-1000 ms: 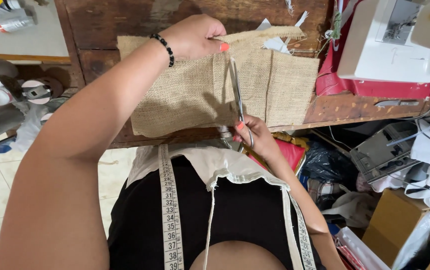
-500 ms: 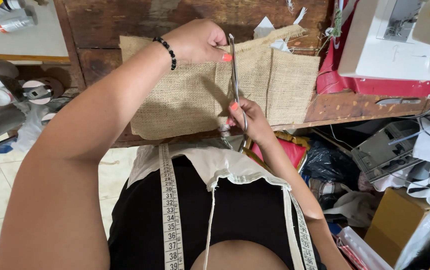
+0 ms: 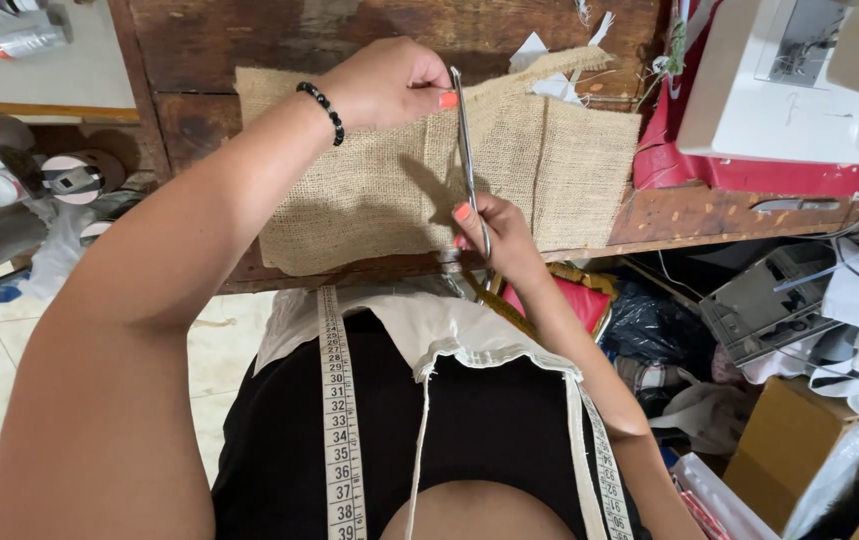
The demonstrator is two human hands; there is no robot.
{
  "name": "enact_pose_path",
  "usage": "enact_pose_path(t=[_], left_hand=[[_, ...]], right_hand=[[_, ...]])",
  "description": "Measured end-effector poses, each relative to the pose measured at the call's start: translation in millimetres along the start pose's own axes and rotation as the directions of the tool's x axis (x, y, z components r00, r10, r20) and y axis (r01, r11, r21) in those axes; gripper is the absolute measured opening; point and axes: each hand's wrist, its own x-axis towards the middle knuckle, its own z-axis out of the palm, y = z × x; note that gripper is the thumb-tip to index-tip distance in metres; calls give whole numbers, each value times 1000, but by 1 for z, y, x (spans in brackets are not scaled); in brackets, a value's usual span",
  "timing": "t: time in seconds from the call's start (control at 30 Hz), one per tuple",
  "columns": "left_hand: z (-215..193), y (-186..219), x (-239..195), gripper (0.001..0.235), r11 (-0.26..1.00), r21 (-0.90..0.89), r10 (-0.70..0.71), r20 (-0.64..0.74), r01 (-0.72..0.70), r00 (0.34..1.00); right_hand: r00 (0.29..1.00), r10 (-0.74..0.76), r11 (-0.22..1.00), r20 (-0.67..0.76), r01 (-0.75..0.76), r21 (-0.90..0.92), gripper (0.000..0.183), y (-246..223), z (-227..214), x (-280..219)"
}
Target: Measuring and cutting a piece of burlap fabric on a workbench using scissors and a tape measure.
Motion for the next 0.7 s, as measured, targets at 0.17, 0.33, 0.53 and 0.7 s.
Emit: enact_pose_path(t=[0.17, 0.33, 0.53, 0.7], left_hand=[[2, 1, -1, 45, 1000, -23, -12, -17, 12, 1000], [1, 3, -4, 43, 998, -21, -55, -14, 54, 998], [-3, 13, -12, 56, 999, 17, -29, -17, 29, 999], [-62, 51, -65, 38, 976, 212, -5, 216, -41, 976]], right_hand=[[999, 32, 997, 24, -31, -65, 46, -20, -7, 14], [1000, 1, 994, -1, -1, -109, 51, -19, -2, 15], [996, -48, 999, -76, 50, 23, 38, -7, 2, 6], [992, -42, 998, -123, 47, 43, 34, -13, -35, -30]])
